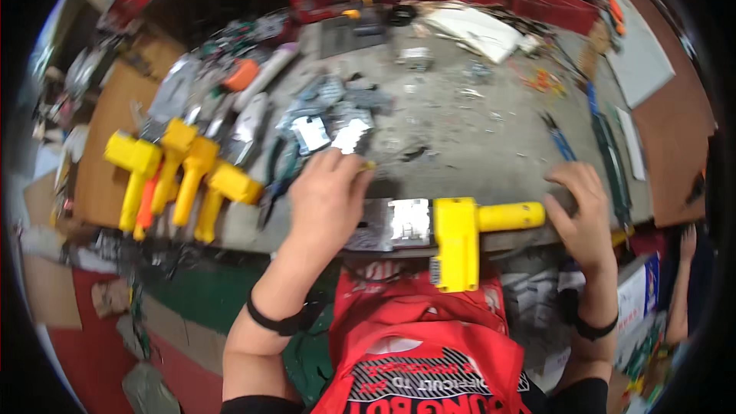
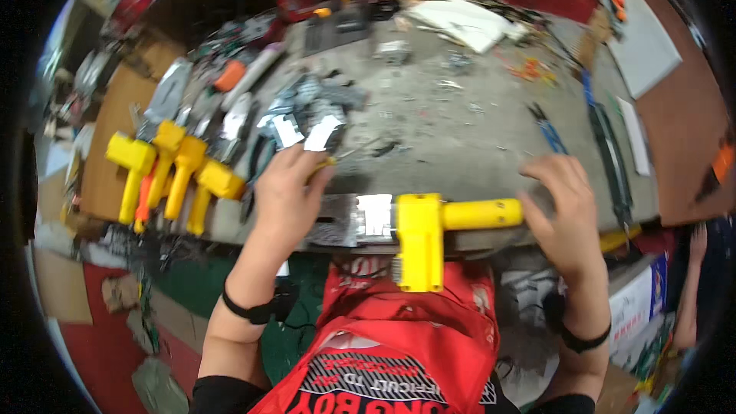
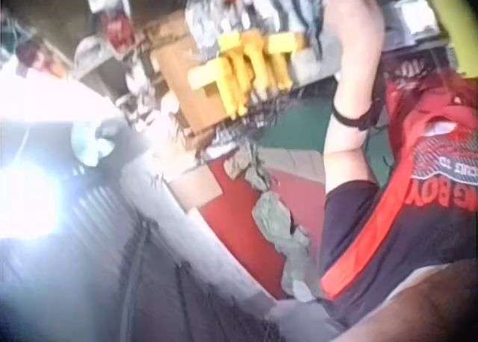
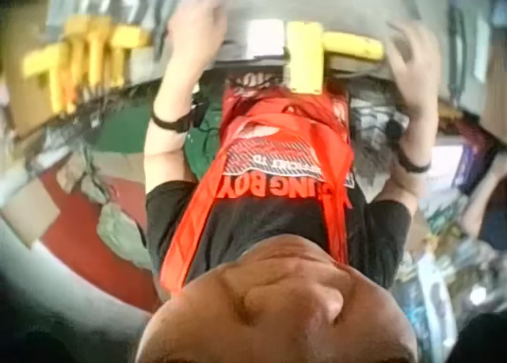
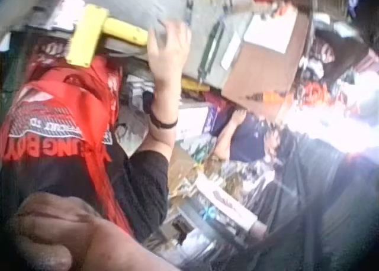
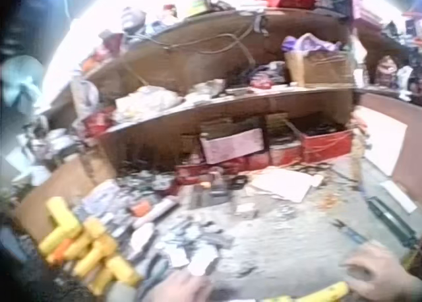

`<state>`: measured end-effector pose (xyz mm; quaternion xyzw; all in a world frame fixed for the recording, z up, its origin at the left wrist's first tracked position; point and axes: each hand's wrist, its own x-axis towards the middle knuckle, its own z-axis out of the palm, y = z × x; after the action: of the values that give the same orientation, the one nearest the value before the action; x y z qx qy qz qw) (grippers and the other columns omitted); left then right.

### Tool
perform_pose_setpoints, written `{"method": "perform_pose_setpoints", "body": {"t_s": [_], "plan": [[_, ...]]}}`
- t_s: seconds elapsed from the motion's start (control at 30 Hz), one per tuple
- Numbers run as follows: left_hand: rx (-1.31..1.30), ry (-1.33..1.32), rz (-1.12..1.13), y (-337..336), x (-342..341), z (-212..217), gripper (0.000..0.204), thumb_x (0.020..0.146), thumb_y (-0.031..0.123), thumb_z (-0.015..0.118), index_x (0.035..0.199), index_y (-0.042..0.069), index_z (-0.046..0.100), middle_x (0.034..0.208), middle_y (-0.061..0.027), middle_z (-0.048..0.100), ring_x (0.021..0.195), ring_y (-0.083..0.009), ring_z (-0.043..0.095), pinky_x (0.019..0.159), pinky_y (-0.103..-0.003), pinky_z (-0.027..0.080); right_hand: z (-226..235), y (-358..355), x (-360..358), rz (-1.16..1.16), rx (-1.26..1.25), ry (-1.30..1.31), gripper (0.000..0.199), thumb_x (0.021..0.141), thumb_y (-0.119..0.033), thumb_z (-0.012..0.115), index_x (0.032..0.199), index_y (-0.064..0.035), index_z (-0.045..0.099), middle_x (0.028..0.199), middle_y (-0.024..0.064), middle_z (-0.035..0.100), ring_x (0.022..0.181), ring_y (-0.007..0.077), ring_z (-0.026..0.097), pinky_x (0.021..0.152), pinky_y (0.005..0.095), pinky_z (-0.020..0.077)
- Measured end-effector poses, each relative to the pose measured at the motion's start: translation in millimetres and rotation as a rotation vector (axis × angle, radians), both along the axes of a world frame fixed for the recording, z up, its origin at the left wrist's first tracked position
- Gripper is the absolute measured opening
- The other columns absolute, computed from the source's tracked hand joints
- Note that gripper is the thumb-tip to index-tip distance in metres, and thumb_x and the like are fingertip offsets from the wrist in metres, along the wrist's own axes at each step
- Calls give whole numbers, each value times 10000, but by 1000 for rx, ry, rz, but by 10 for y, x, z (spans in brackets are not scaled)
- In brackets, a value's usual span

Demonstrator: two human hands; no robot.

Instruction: Assembling internal electronic components into a yellow plastic housing and securing it with screws using an electric screwdriver.

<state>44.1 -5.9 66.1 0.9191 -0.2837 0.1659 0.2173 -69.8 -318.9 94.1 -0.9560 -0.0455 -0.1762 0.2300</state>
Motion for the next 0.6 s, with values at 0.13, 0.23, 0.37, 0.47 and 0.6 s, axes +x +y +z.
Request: {"method": "perform_pose_setpoints", "body": {"t_s": [0.13, 0.23, 0.37, 0.47, 0.6], "plan": [[-42, -63, 113, 301, -30, -120, 194, 754, 76, 681, 940, 65, 628, 914, -102, 592, 861, -305, 583, 723, -380, 477, -89, -51, -122, -61, -6, 21, 219, 714, 10, 612, 931, 12, 581, 963, 168, 572, 955, 346, 531, 859, 376, 419], [58, -96, 294, 678, -28, -128, 167, 756, 101, 685, 903, 62, 615, 897, -112, 589, 835, -313, 597, 692, -402, 480, -111, -80, -174, -33, -10, 13, 211, 720, 15, 606, 929, 20, 575, 955, 172, 563, 949, 344, 530, 859, 371, 418], [385, 152, 469, 972, -100, -191, 206, 738, 125, 692, 885, 40, 575, 900, -134, 584, 864, -317, 607, 707, -426, 497, -110, -56, -186, -12, -41, -11, 195, 727, 14, 605, 920, 21, 580, 954, 173, 563, 951, 340, 535, 861, 370, 419], [543, 92, 489, 951, -96, -274, 204, 784, 88, 607, 966, 52, 523, 921, -140, 583, 855, -315, 624, 710, -409, 513, -86, 29, -201, -13, -12, 24, 182, 726, 11, 613, 906, 18, 587, 945, 168, 571, 945, 345, 542, 859, 374, 422], [561, 79, 527, 981, -57, -278, 254, 775, 97, 622, 990, 45, 496, 897, -153, 602, 755, -340, 644, 645, -441, 517, -44, 110, -131, 73, 16, -56, 168, 724, -7, 625, 890, -2, 602, 934, 171, 585, 918, 349, 556, 832, 381, 433]]}}
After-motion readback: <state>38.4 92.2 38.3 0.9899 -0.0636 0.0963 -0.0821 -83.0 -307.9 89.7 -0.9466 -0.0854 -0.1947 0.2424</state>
